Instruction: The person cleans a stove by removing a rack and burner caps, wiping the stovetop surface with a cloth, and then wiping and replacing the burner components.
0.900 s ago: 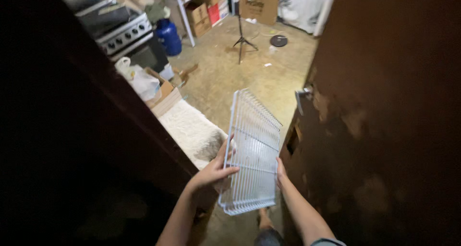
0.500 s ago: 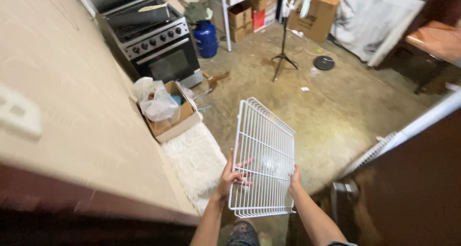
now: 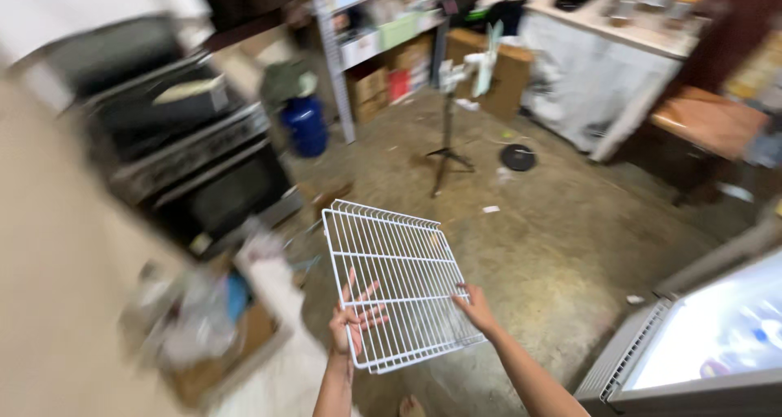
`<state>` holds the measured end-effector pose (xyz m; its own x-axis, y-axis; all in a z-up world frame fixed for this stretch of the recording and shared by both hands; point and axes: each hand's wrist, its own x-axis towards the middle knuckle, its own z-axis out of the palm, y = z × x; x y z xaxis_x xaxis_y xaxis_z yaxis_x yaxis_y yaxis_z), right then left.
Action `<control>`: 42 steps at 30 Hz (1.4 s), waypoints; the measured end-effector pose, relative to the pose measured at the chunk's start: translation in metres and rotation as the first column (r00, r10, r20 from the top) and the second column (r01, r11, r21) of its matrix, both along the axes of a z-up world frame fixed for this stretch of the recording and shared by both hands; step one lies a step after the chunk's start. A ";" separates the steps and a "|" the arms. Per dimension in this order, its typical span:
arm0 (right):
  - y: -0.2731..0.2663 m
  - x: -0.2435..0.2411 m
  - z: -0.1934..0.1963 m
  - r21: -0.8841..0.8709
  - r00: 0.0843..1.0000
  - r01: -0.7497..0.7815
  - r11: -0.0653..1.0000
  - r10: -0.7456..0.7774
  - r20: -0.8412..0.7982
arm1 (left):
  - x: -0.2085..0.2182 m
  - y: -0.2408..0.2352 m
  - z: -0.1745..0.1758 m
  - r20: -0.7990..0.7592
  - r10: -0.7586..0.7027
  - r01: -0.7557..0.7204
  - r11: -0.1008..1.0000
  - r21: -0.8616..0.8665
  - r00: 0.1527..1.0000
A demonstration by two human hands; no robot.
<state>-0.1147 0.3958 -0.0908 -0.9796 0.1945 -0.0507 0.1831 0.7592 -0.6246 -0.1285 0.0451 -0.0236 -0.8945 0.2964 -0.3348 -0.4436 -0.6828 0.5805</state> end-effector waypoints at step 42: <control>0.714 -0.327 0.024 -0.886 0.668 0.456 -0.088 -0.624 0.406 | -0.623 0.889 -0.011 0.353 -0.908 -0.198 -0.312 -0.929 -0.227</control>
